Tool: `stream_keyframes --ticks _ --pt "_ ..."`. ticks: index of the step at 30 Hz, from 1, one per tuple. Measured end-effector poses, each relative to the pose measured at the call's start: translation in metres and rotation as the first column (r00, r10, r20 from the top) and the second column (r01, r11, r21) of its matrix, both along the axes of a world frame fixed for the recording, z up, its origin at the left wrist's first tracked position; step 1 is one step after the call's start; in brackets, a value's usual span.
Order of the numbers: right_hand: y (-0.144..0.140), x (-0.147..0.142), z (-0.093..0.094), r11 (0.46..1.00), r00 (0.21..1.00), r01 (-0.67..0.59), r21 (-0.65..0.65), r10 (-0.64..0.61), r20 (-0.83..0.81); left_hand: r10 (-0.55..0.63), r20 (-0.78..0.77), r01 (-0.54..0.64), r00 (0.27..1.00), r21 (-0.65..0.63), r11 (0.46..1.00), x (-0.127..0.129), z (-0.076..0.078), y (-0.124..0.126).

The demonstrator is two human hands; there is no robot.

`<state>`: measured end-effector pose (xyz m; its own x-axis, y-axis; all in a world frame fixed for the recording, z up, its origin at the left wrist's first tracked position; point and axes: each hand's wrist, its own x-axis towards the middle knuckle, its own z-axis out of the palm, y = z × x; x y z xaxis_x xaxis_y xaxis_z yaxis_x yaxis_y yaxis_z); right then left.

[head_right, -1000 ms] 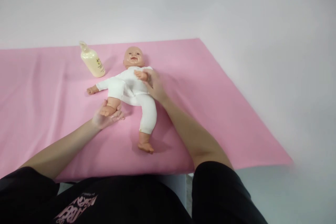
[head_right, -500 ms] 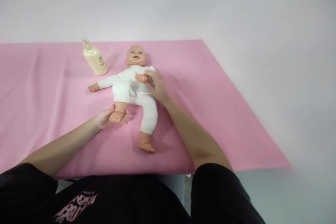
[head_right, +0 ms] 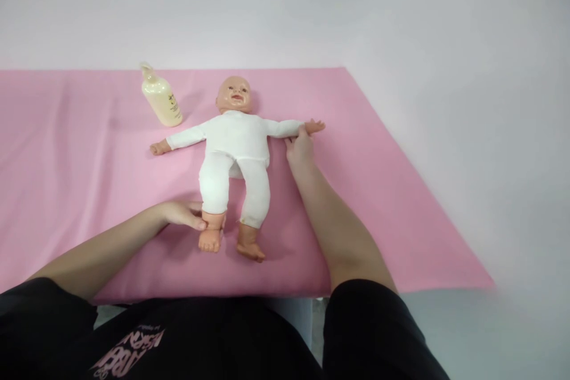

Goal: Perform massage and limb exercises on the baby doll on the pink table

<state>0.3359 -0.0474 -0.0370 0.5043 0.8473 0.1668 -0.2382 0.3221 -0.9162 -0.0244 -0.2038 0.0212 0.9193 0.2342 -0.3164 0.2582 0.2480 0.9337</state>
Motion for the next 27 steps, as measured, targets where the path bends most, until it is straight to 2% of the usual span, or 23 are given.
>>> stream_keyframes --ticks 2,4,7,9,11,13,15,18,21,24,27 --pt "0.0 -0.003 0.0 0.994 0.996 0.033 -0.106 -0.042 -0.084 -0.006 0.009 0.006 1.0 -0.013 1.0 0.0 -0.001 -0.001" --pt "-0.003 -0.008 0.004 0.99 0.995 0.055 -0.131 -0.066 -0.076 0.007 0.081 0.0 0.997 -0.085 0.996 0.002 0.001 -0.003" --pt "-0.01 -0.02 0.015 0.997 0.993 0.066 0.039 -0.069 0.1 0.12 0.276 -0.047 0.954 -0.259 0.965 0.008 0.004 -0.005" --pt "-0.017 -0.029 0.024 0.98 0.96 0.034 0.198 -0.088 0.267 0.272 0.362 -0.151 0.891 -0.328 0.932 0.011 0.008 -0.005" --pt "-0.026 -0.04 0.034 0.953 0.906 -0.042 0.301 -0.091 0.413 0.426 0.378 -0.3 0.822 -0.349 0.888 0.013 0.011 -0.003" --pt "-0.036 -0.049 0.042 0.929 0.838 -0.153 0.337 -0.059 0.543 0.525 0.351 -0.409 0.775 -0.354 0.841 0.015 0.014 -0.001" --pt "-0.046 -0.055 0.047 0.907 0.737 -0.255 0.334 -0.041 0.674 0.579 0.324 -0.459 0.748 -0.378 0.804 0.016 0.015 0.0" --pt "-0.057 -0.059 0.051 0.875 0.527 -0.376 0.304 -0.068 0.847 0.646 0.25 -0.507 0.722 -0.445 0.738 0.017 0.013 0.001" --pt "-0.061 -0.059 0.052 0.874 0.331 -0.427 0.229 -0.085 0.94 0.681 0.134 -0.543 0.72 -0.502 0.673 0.017 0.009 0.002" --pt "-0.061 -0.058 0.053 0.888 0.25 -0.416 0.195 -0.094 0.964 0.681 0.088 -0.544 0.727 -0.532 0.649 0.017 0.006 0.002" --pt "-0.062 -0.058 0.053 0.89 0.245 -0.414 0.19 -0.092 0.965 0.666 0.119 -0.525 0.736 -0.521 0.673 0.018 0.006 0.002"
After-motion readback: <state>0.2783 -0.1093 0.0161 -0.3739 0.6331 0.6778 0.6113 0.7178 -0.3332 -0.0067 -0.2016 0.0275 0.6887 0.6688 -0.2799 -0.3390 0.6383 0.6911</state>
